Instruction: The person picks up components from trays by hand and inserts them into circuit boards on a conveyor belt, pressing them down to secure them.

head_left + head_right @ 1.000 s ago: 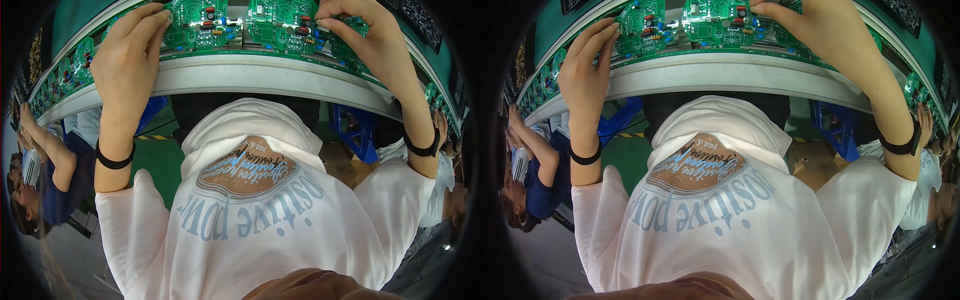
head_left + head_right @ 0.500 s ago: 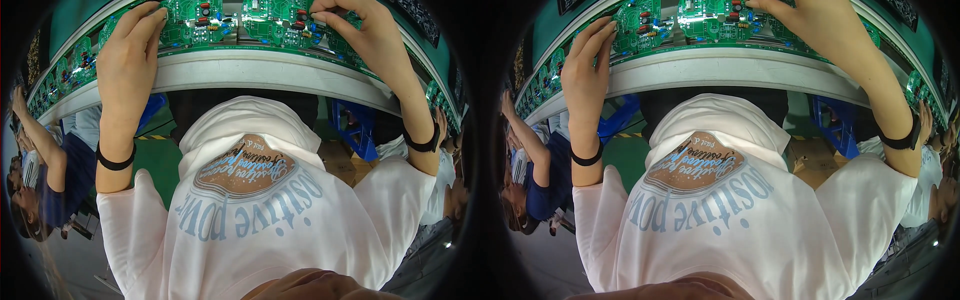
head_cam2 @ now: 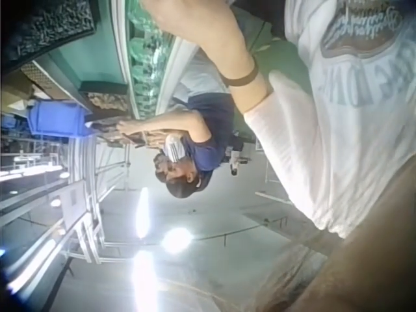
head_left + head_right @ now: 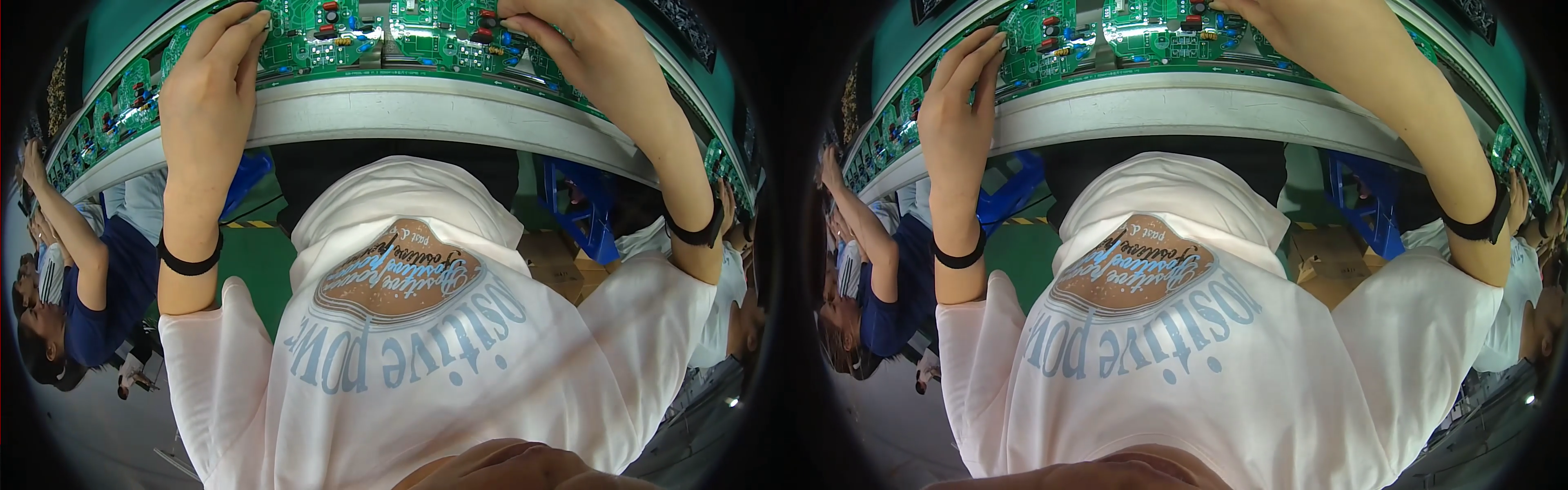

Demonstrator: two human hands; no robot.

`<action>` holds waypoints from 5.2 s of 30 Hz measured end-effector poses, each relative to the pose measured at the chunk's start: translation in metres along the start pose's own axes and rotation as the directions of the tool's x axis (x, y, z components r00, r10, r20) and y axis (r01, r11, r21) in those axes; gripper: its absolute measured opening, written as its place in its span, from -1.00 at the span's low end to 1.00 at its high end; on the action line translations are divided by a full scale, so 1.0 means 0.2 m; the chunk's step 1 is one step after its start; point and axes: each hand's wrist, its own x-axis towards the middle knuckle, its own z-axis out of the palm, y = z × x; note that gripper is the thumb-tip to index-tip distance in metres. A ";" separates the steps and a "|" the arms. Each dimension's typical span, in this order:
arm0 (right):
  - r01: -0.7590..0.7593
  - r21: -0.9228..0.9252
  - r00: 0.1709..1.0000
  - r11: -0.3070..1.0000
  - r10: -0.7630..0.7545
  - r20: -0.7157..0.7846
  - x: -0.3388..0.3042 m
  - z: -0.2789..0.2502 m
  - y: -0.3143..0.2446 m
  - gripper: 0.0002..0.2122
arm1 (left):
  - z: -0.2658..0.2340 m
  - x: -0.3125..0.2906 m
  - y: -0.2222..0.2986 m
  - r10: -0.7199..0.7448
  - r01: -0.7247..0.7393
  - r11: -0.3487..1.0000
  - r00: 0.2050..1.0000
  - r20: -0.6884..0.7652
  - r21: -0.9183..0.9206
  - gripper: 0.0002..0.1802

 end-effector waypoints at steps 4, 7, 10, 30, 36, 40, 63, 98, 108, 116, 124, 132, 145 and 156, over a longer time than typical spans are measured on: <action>0.007 0.080 1.000 0.997 -0.005 -0.028 0.02 0.06 0.06 -0.91 | 0.00 0.01 -0.01 -0.018 0.017 1.000 1.000 0.014 0.003 -0.73; 0.480 0.349 0.766 0.805 -0.191 -0.614 0.02 0.24 0.15 -0.90 | 0.00 0.02 0.01 -0.014 0.014 1.000 1.000 0.006 -0.011 -0.73; 0.148 0.145 0.977 0.978 -0.122 -0.175 -0.03 0.02 0.05 -0.90 | -0.02 0.02 0.03 -0.002 0.002 1.000 1.000 0.005 0.024 -0.71; -0.210 -0.214 0.978 0.954 0.208 -0.032 -0.47 0.01 0.12 -0.88 | 0.18 0.08 0.37 0.027 -0.013 0.985 0.997 0.077 -0.171 -0.65; -0.240 -0.178 0.970 0.954 0.230 -0.075 -0.59 -0.01 0.14 -0.87 | 0.21 0.12 0.48 0.033 -0.027 0.981 0.999 0.031 -0.190 -0.66; -0.285 -0.033 0.949 0.958 0.277 -0.151 -0.62 -0.01 0.14 -0.86 | 0.16 0.17 0.54 0.016 -0.008 0.982 0.999 0.042 -0.189 -0.69; -0.465 -0.118 0.851 0.877 0.406 -0.334 -0.40 -0.43 0.32 -0.92 | 0.19 0.21 0.64 -0.014 0.019 0.953 1.000 0.018 -0.304 -0.71; -0.499 0.854 0.682 0.150 0.677 0.279 -0.34 -0.13 0.11 -0.88 | 0.01 -0.28 0.00 -0.219 0.207 0.976 0.940 -0.262 -0.072 -0.69; -0.131 0.893 0.884 0.430 0.459 -0.092 -0.29 0.10 0.19 -0.93 | 0.01 -0.39 -0.07 -0.312 0.311 0.949 0.917 -0.250 -0.043 -0.55; -0.428 0.438 0.888 0.790 0.457 0.044 -0.25 -0.10 0.00 -0.88 | 0.01 -0.44 -0.05 -0.429 0.409 0.901 0.890 -0.156 -0.143 -0.53; -0.394 0.387 0.908 0.834 0.418 0.025 -0.11 -0.08 -0.05 -0.89 | 0.00 -0.37 -0.02 -0.295 0.268 0.944 0.947 -0.130 -0.194 -0.47; -0.322 0.348 0.934 0.881 0.356 -0.037 -0.28 -0.06 0.04 -0.89 | 0.10 -0.22 0.31 -0.107 0.082 0.972 0.988 -0.107 -0.219 -0.38; -0.194 0.193 0.981 0.962 0.193 0.021 -0.38 -0.03 0.16 -0.87 | 0.16 -0.21 0.38 -0.077 0.048 0.964 0.992 -0.101 -0.260 -0.35; -0.217 0.094 0.976 0.972 0.218 -0.002 -0.38 -0.03 0.10 -0.85 | 0.17 -0.21 0.39 -0.082 0.051 0.960 0.992 -0.101 -0.275 -0.33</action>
